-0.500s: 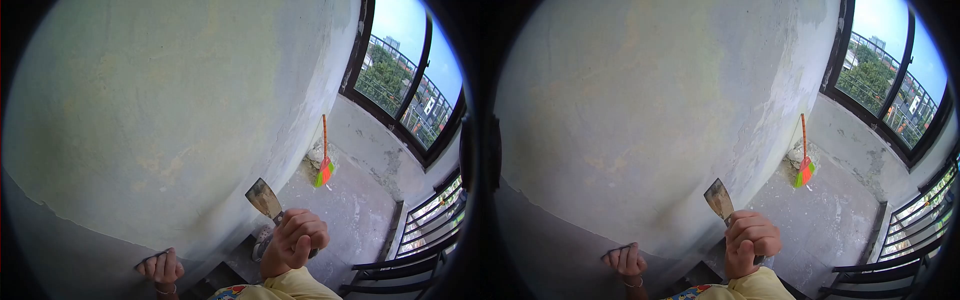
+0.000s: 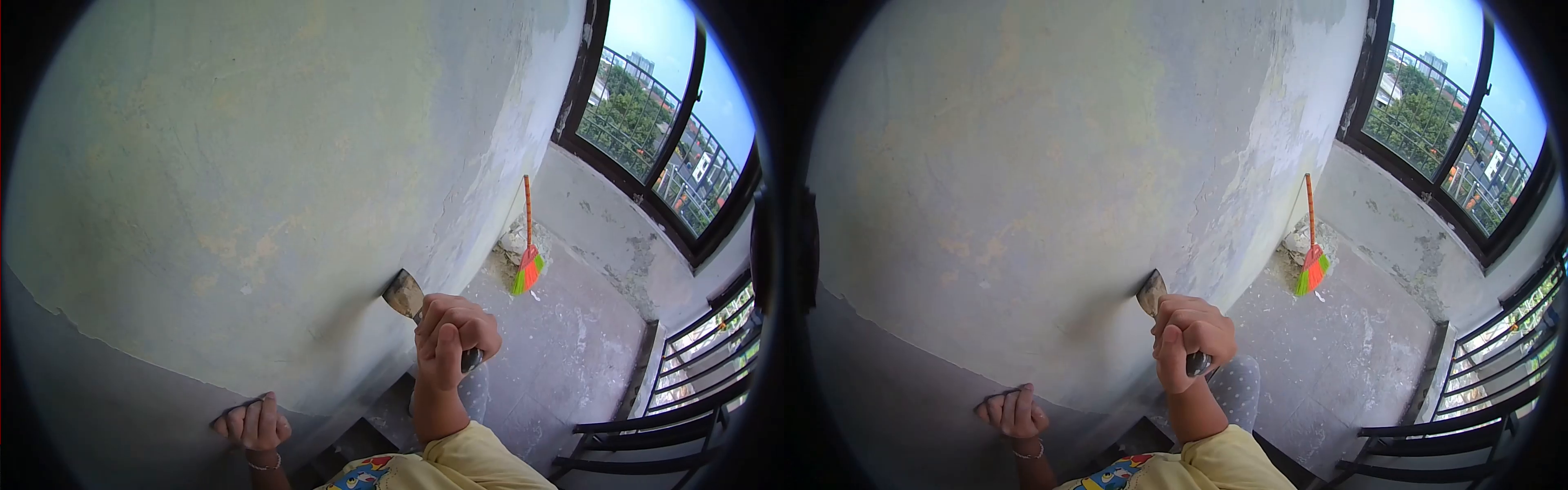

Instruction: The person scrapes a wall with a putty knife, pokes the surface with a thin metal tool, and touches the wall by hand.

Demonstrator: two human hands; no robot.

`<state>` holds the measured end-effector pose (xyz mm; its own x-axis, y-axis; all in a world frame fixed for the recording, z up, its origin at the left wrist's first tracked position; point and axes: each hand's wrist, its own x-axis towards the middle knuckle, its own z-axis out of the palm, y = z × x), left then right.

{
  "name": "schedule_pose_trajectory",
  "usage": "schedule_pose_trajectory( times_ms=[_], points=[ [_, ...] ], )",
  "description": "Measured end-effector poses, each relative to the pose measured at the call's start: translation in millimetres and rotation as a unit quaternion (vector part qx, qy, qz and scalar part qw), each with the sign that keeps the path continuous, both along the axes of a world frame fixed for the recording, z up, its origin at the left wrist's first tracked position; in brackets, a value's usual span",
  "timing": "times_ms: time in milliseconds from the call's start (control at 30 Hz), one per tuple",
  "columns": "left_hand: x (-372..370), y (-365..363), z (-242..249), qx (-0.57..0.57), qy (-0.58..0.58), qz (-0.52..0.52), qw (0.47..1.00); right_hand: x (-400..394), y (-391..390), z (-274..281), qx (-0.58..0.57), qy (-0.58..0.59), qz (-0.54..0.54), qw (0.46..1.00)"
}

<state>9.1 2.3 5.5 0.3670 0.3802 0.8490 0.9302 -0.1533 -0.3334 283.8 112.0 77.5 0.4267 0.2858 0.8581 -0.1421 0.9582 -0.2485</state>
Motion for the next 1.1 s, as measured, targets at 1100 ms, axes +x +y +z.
schedule_pose_trajectory(
  times_ms=[1100],
  points=[
    [0, 7, -4, 0.046, -0.009, 0.005, 0.999, 22, 8, -5, 0.002, 0.119, 0.050, 0.992]
  ],
)
